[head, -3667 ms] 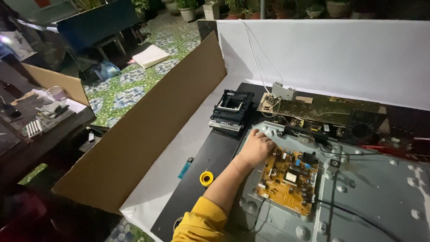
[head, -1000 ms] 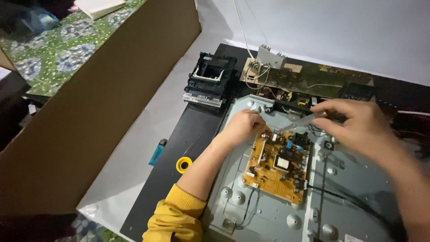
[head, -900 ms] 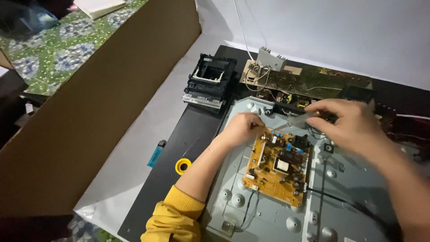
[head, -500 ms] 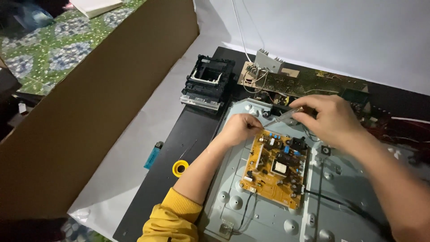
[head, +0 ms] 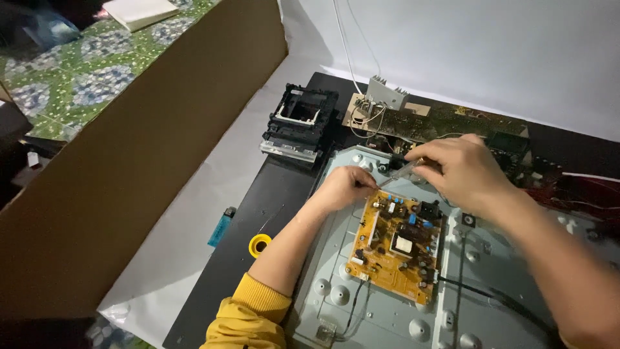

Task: Soldering components onto a circuit board inside an opened television set.

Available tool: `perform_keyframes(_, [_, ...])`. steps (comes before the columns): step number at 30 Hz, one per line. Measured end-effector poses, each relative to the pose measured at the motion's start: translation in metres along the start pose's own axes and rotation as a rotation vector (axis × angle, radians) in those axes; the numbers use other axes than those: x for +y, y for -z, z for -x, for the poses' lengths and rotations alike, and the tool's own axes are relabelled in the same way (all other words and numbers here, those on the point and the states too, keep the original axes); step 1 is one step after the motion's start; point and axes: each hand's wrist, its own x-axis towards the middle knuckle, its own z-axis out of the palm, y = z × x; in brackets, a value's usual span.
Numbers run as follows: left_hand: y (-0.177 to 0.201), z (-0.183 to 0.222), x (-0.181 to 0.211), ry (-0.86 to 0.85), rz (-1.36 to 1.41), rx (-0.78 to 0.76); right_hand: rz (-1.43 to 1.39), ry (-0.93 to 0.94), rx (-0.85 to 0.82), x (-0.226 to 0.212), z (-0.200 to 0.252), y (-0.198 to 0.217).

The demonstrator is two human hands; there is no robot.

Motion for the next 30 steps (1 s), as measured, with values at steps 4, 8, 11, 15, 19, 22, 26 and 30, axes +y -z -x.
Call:
perform_keyframes(4, [0.000, -0.003, -0.010, -0.062, -0.027, -0.050, -0.010, 0.006, 0.000, 0.000, -0.002, -0.001])
perform_keyframes(8, [0.000, -0.002, -0.012, -0.062, -0.016, -0.044, 0.012, 0.011, 0.002, -0.002, -0.005, -0.003])
perform_keyframes(11, [0.003, -0.002, -0.009, -0.079, -0.022, -0.055, 0.044, 0.006, -0.029, -0.006, -0.009, 0.003])
perform_keyframes(15, [0.003, -0.001, -0.008, -0.102, -0.033, -0.051, 0.085, -0.007, -0.129, -0.025, -0.018, 0.020])
perform_keyframes(19, [0.005, -0.001, -0.003, -0.118, -0.050, -0.047, 0.141, -0.025, -0.240, -0.039, -0.033, 0.033])
perform_keyframes(22, [0.003, -0.001, -0.008, -0.107, -0.058, -0.051, 0.159, 0.009, -0.273, -0.036, -0.042, 0.028])
perform_keyframes(26, [0.002, -0.002, -0.011, -0.109, -0.058, -0.053, 0.150, 0.021, -0.297, -0.033, -0.051, 0.025])
perform_keyframes(30, [0.005, -0.001, -0.003, -0.099, -0.061, -0.065, 0.125, -0.021, -0.317, -0.030, -0.058, 0.021])
